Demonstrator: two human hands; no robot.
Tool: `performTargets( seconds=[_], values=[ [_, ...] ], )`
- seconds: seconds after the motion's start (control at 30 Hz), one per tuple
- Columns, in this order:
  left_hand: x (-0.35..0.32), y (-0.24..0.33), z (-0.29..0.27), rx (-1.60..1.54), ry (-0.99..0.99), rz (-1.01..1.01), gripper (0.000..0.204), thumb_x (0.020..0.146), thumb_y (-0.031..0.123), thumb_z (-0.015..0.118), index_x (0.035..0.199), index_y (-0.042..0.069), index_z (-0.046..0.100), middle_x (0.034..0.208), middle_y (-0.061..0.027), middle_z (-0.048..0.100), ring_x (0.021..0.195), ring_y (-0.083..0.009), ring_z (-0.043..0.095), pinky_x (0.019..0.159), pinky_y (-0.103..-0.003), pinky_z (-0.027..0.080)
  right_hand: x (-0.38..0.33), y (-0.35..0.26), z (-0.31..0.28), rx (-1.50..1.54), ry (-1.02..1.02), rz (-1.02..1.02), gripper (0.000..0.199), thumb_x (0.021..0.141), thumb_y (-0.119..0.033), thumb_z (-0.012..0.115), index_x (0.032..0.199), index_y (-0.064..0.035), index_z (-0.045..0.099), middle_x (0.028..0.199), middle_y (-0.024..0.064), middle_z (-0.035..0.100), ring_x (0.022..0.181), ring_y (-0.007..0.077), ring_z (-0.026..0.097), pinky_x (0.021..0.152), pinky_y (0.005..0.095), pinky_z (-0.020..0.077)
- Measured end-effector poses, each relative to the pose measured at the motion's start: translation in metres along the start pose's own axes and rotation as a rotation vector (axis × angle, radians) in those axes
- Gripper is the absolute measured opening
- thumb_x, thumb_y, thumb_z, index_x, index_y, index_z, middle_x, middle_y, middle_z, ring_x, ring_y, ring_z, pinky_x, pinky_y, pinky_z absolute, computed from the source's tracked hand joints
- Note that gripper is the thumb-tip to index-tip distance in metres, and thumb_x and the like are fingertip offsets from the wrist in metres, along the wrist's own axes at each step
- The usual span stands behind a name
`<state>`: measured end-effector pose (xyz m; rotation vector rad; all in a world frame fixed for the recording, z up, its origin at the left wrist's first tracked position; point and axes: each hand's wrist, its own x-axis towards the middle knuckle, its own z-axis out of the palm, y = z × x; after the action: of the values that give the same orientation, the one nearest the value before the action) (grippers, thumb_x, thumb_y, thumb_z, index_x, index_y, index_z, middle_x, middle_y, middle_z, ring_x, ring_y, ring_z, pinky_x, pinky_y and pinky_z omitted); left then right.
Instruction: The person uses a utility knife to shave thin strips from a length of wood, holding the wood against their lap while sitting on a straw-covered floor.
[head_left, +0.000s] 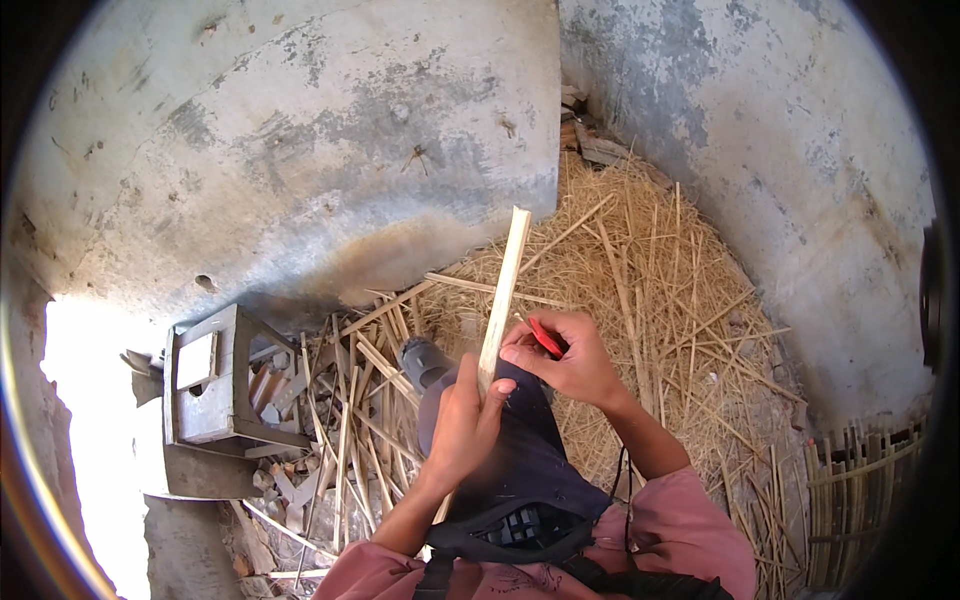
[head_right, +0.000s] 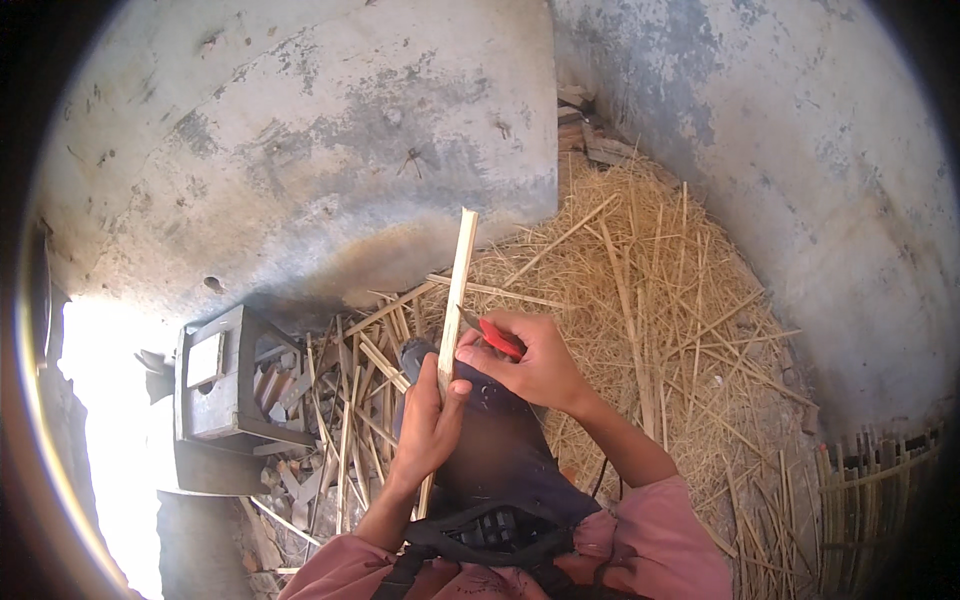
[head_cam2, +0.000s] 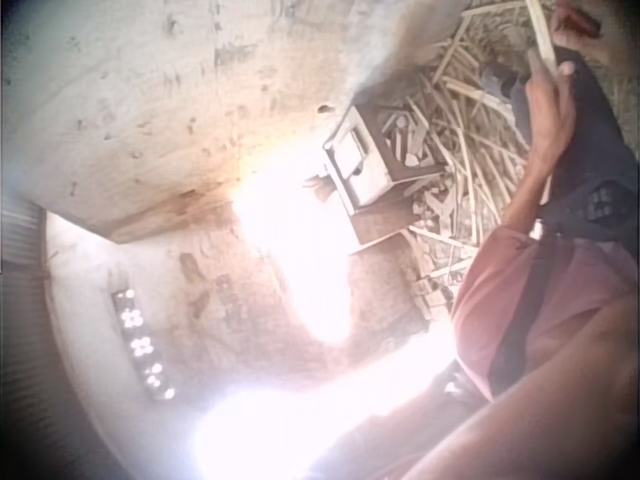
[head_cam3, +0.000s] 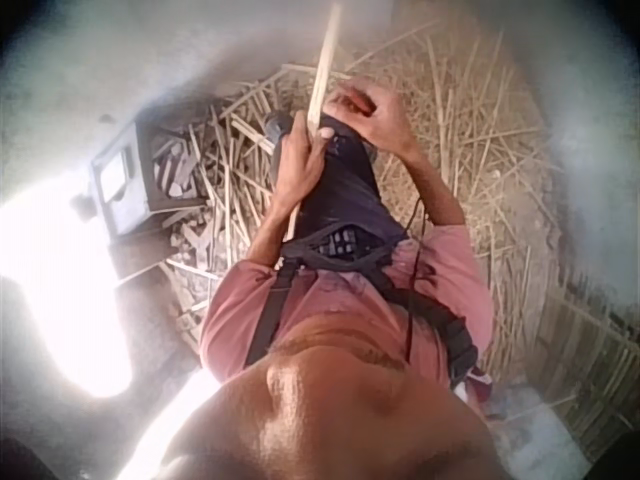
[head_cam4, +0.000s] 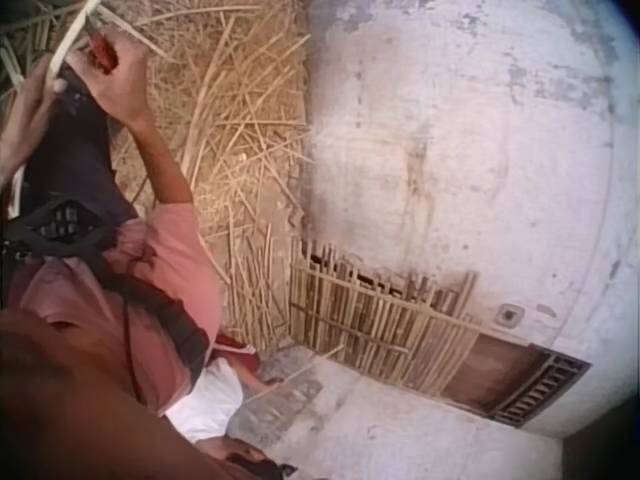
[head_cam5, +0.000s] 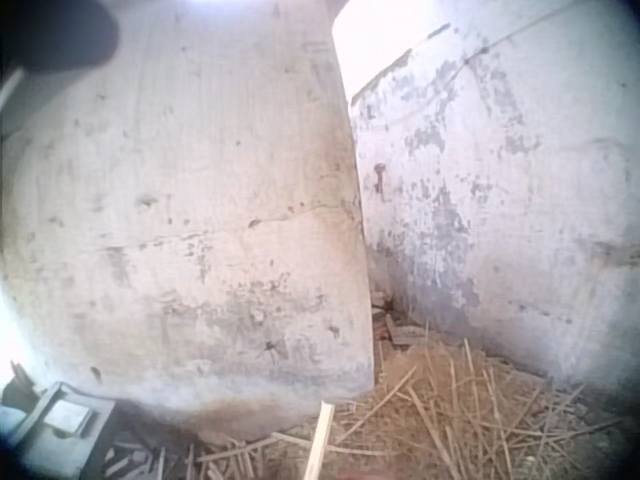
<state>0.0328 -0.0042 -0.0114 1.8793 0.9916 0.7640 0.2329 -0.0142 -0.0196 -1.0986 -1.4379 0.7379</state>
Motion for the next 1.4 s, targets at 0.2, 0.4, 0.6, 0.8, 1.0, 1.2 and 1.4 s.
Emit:
performTargets(
  seconds=[0.2, 0.4, 0.6, 0.8, 1.0, 1.2, 1.4],
  values=[
    [0.000, 0.000, 0.001, -0.034, -0.020, 0.035, 0.032, 0.107, 0.026, 0.065, 0.112, -0.002, 0.048, 0.071, -0.0235, 0.062, 0.065, -0.0443, 0.063, 0.058, -0.046, 0.046, 0.002, 0.005, 0.001, 0.212, -0.049, 0.050, 0.024, 0.097, -0.021, 0.076, 0.108, -0.0001, 0.074, 0.074, -0.0021, 0.058, 0.063, 0.0040, 0.048, 0.057, 0.0246, 0.0374],
    [-0.001, -0.008, 0.001, -0.127, 0.003, 0.043, 0.030, 0.111, 0.030, 0.057, 0.111, 0.000, 0.051, 0.073, -0.0126, 0.060, 0.062, -0.0259, 0.057, 0.058, -0.037, 0.045, 0.003, 0.002, -0.025, 0.771, -0.075, 0.251, 0.027, 0.105, -0.028, 0.065, 0.116, -0.0030, 0.066, 0.071, -0.0047, 0.050, 0.057, 0.0027, 0.041, 0.049, 0.0226, 0.0297],
    [-0.001, -0.010, -0.006, -0.474, -0.143, -0.120, 0.039, 0.114, 0.048, 0.043, 0.101, 0.011, 0.046, 0.077, 0.0032, 0.042, 0.061, -0.0047, 0.034, 0.052, -0.022, 0.029, 0.010, -0.002, -0.052, 0.217, 0.206, 0.129, 0.030, 0.103, -0.024, 0.067, 0.124, -0.0044, 0.059, 0.072, -0.0041, 0.049, 0.057, 0.0049, 0.041, 0.052, 0.0236, 0.0328],
    [0.002, -0.013, -0.007, -0.595, -0.201, -0.106, 0.043, 0.112, 0.054, 0.043, 0.105, 0.012, 0.046, 0.076, 0.0035, 0.039, 0.061, -0.0044, 0.030, 0.051, -0.022, 0.023, 0.000, -0.009, -0.045, -0.194, 0.203, -0.005, 0.033, 0.100, -0.016, 0.069, 0.130, -0.0053, 0.057, 0.089, 0.0035, 0.060, 0.079, 0.0112, 0.058, 0.070, 0.0279, 0.0478],
    [0.003, -0.011, -0.007, -0.570, -0.178, -0.051, 0.042, 0.112, 0.053, 0.046, 0.110, 0.011, 0.047, 0.078, 0.0043, 0.041, 0.060, -0.0036, 0.032, 0.051, -0.021, 0.025, -0.008, -0.025, -0.016, -0.214, -0.050, -0.252, 0.032, 0.099, -0.018, 0.074, 0.125, -0.0032, 0.063, 0.107, 0.0127, 0.072, 0.094, 0.0242, 0.075, 0.078, 0.0371, 0.0601],
    [0.001, -0.018, -0.006, -0.392, -0.071, 0.038, 0.024, 0.110, 0.023, 0.060, 0.121, 0.002, 0.058, 0.083, -0.0020, 0.060, 0.072, -0.0097, 0.054, 0.065, -0.029, 0.045, -0.014, -0.025, -0.001, -0.355, -0.061, -0.305, 0.030, 0.093, -0.024, 0.079, 0.118, -0.0081, 0.070, 0.094, 0.0073, 0.076, 0.080, 0.0259, 0.077, 0.068, 0.0354, 0.0595],
    [-0.001, -0.009, -0.010, -0.316, -0.070, -0.005, 0.024, 0.109, 0.021, 0.062, 0.122, 0.002, 0.058, 0.081, -0.0039, 0.062, 0.073, -0.0119, 0.056, 0.067, -0.031, 0.046, -0.015, -0.024, -0.001, -0.404, -0.023, -0.343, 0.028, 0.090, -0.023, 0.081, 0.112, -0.0080, 0.073, 0.092, 0.0061, 0.075, 0.075, 0.0248, 0.076, 0.062, 0.0351, 0.0576]
  ],
)
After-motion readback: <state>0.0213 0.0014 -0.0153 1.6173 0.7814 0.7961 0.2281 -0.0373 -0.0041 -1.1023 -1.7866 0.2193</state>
